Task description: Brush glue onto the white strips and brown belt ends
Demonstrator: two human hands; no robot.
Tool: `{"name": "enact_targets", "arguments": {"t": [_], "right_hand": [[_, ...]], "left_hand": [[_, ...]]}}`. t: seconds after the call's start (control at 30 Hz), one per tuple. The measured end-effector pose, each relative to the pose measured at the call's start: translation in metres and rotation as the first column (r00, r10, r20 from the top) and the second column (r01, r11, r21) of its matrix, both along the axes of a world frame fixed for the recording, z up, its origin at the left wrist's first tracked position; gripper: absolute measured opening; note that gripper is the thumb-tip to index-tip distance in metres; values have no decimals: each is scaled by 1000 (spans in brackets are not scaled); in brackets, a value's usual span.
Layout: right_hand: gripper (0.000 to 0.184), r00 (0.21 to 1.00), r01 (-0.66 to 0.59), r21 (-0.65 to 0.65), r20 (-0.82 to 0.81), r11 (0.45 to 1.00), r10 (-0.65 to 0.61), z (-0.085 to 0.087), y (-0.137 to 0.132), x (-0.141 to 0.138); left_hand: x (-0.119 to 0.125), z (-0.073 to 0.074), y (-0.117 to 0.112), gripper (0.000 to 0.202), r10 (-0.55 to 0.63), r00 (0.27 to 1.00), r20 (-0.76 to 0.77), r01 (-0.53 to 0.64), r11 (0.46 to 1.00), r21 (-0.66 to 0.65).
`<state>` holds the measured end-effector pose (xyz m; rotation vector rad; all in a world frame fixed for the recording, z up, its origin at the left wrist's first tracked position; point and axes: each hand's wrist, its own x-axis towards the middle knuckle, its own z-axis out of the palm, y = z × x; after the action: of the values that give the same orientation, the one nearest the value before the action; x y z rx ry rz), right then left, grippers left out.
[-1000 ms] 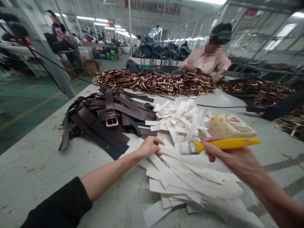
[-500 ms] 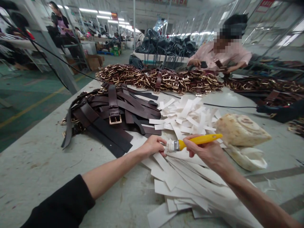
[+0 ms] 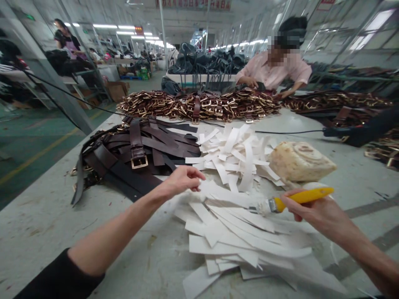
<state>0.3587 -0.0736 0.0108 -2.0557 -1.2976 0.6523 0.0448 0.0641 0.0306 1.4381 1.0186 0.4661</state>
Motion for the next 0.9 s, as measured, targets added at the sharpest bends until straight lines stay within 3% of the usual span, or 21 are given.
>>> {"name": "enact_targets", "arguments": {"t": [0.1, 0.2, 0.27, 0.3, 0.37, 0.4, 0.43, 0.57, 0.63, 0.7, 0.8, 0.9], "right_hand": [[41, 996, 75, -7, 47, 997, -75, -4, -11, 19], [41, 988, 118, -25, 108, 993, -114, -5, -18, 25], [45, 983, 140, -29, 128, 990, -135, -3, -23, 26], [46, 982, 145, -33, 130, 989, -140, -2, -25, 26], [47, 979, 148, -32, 144, 988, -142, 3, -30, 25], [48, 976, 151, -33, 166, 988, -144, 6, -33, 23], [49, 970, 157, -24, 189, 987, -149, 10, -35, 21], [47, 983, 114, 14, 143, 993, -115, 28, -28, -4], [41, 998, 42, 37, 37, 998, -43, 35, -16, -25], [42, 999, -9, 87, -49, 996, 13, 38, 0, -47], [41, 987, -54, 169, -140, 984, 78, 35, 25, -78], [39, 957, -137, 175, -230, 975, 175, 27, 45, -99]], "left_hand": [[4, 37, 13, 13, 92, 991, 95, -96, 995, 36], [30, 53, 32, 14, 117, 981, 156, -134, 986, 104], [50, 48, 43, 18, 37, 998, 56, -51, 963, 263], [57, 42, 46, 20, 8, 1000, -25, 2, 921, 389], [63, 24, 45, 29, 28, 984, -173, 88, 777, 624], [62, 13, 41, 33, 52, 973, -225, 121, 718, 686], [59, 1, 36, 34, 64, 961, -268, 147, 705, 694], [45, -41, 18, 15, -22, 931, -364, 193, 876, 441], [45, -54, 15, 11, -54, 938, -343, 176, 925, 337], [48, -58, 16, 11, -86, 946, -313, 168, 955, 244], [48, -53, 14, 11, -97, 978, -184, 107, 993, 47], [44, -47, 9, 12, -19, 1000, -21, 14, 975, -221]]}}
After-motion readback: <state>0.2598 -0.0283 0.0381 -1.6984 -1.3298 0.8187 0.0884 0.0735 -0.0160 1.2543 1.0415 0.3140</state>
